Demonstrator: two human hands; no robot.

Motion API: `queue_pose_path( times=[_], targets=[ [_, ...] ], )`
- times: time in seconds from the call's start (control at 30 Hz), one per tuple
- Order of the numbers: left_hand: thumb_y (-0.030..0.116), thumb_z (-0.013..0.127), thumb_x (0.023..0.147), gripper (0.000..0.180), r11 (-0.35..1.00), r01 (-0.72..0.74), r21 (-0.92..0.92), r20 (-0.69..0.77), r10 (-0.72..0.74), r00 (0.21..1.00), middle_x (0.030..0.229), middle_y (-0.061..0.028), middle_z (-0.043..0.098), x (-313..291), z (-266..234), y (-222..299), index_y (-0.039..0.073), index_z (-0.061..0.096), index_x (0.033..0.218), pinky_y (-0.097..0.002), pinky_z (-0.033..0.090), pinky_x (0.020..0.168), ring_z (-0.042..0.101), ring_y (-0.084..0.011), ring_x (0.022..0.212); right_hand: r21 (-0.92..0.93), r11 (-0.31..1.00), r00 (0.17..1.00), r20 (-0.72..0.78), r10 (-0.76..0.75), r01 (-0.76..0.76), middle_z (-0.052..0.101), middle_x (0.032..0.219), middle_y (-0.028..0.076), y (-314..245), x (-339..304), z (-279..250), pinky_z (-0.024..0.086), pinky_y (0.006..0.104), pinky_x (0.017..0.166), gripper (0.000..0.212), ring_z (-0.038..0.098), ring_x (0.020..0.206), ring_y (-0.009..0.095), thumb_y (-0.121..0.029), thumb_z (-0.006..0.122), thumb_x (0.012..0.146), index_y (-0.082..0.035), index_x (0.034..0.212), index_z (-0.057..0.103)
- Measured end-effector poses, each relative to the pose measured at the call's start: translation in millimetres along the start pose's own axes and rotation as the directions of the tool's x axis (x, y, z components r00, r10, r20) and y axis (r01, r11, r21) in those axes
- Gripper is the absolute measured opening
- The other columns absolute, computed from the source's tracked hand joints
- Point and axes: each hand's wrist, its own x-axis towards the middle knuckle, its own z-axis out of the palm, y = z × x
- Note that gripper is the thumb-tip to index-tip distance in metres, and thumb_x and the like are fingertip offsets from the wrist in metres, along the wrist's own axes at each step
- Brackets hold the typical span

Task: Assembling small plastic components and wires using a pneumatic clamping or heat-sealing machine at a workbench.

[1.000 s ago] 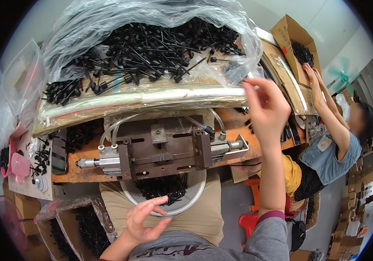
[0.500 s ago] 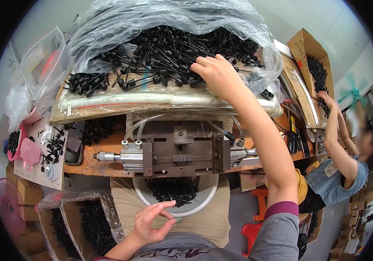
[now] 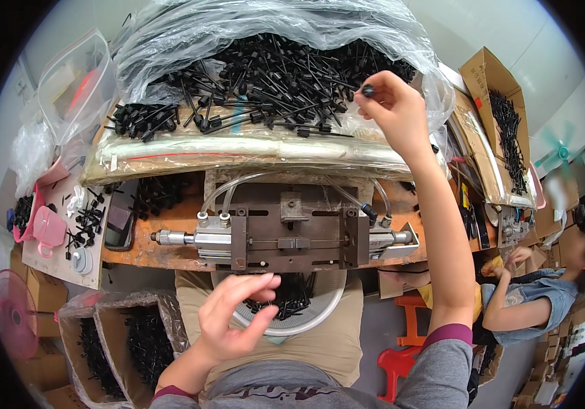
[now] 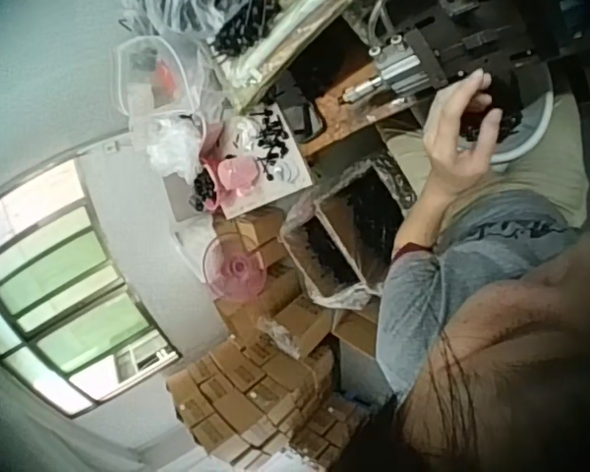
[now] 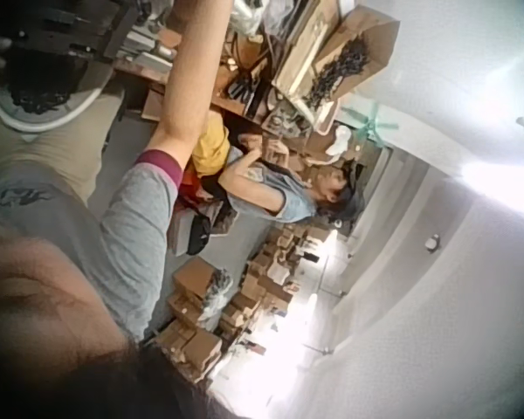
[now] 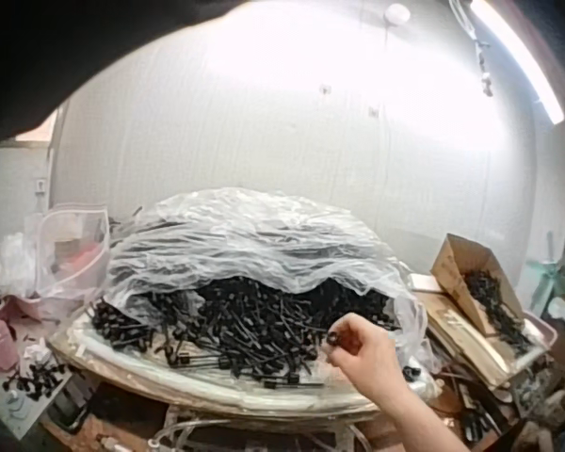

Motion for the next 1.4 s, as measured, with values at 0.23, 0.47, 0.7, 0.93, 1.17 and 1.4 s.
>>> queue_pose_path(
  times=[0.23,0.47,0.7,0.93,1.17,1.4],
  targets=[
    [-0.002,0.072,0.073,0.027,0.887,-0.227,0.403,-0.056,0.272,0.961,0.103,-0.0116,0.067,79.9,-12.0,-3.2,0.002,0.069,0.099,-0.0348,0.049,0.079,0.063,-0.0269,0.092,0.336,0.928,0.987,-0.044,-0.153,0.159,0.065,0.105,0.014,-51.1,-106.9,12.4,0.051,0.0289,0.085,0.029,0.064,0.098,0.021,0.001,0.071,0.078,0.004,0.106,0.064],
    [0.008,0.069,0.076,0.015,0.64,-0.361,0.678,0.23,0.282,0.931,0.094,-0.0059,0.068,188.8,10.7,-58.0,0.007,0.071,0.091,-0.0369,0.05,0.08,0.062,-0.0254,0.094,0.046,0.978,0.954,0.213,-0.209,0.204,0.062,0.117,0.018,-67.6,-206.8,43.2,0.055,0.0338,0.075,0.023,0.066,0.089,0.029,-0.003,0.076,0.072,0.001,0.091,0.063],
    [0.012,0.072,0.073,0.011,0.453,-0.389,0.802,0.395,0.087,0.915,0.084,-0.0061,0.067,220.0,30.6,-72.8,0.007,0.073,0.083,-0.039,0.053,0.072,0.065,-0.0274,0.081,-0.167,0.959,0.946,0.271,-0.18,0.23,0.058,0.126,0.02,-54.7,-230.3,68.9,0.054,0.0321,0.07,0.023,0.066,0.081,0.024,-0.004,0.072,0.072,0.002,0.09,0.06],
    [0.014,0.072,0.072,0.013,0.471,-0.366,0.803,0.406,0.018,0.914,0.083,-0.0053,0.067,233.7,28.4,-77.9,0.008,0.072,0.084,-0.0381,0.053,0.076,0.065,-0.0264,0.082,-0.268,0.93,0.949,0.254,-0.185,0.253,0.065,0.118,0.014,-55.5,-225.4,74.2,0.05,0.0259,0.054,0.023,0.063,0.057,0.018,-0.009,0.077,0.069,-0.003,0.087,0.063],
    [0.01,0.065,0.072,0.012,0.435,-0.423,0.795,0.456,0.031,0.889,0.084,-0.0071,0.066,235.7,27.8,-72.0,0.008,0.07,0.082,-0.039,0.052,0.073,0.065,-0.0275,0.082,-0.256,0.941,0.949,0.281,-0.146,0.22,0.065,0.12,0.013,-57.6,-225.5,72.9,0.049,0.0261,0.051,0.022,0.059,0.051,0.018,-0.009,0.077,0.069,-0.004,0.087,0.064],
    [0.01,0.064,0.082,0.012,0.637,-0.4,0.659,0.254,0.312,0.915,0.086,-0.0089,0.065,225.0,19.4,-60.6,0.004,0.068,0.092,-0.0345,0.05,0.067,0.063,-0.0279,0.074,-0.254,0.942,0.951,0.272,-0.151,0.222,0.063,0.121,0.016,-55.1,-226.3,72.7,0.048,0.0277,0.047,0.019,0.056,0.046,0.018,-0.007,0.069,0.07,-0.004,0.087,0.062]
  ],
)
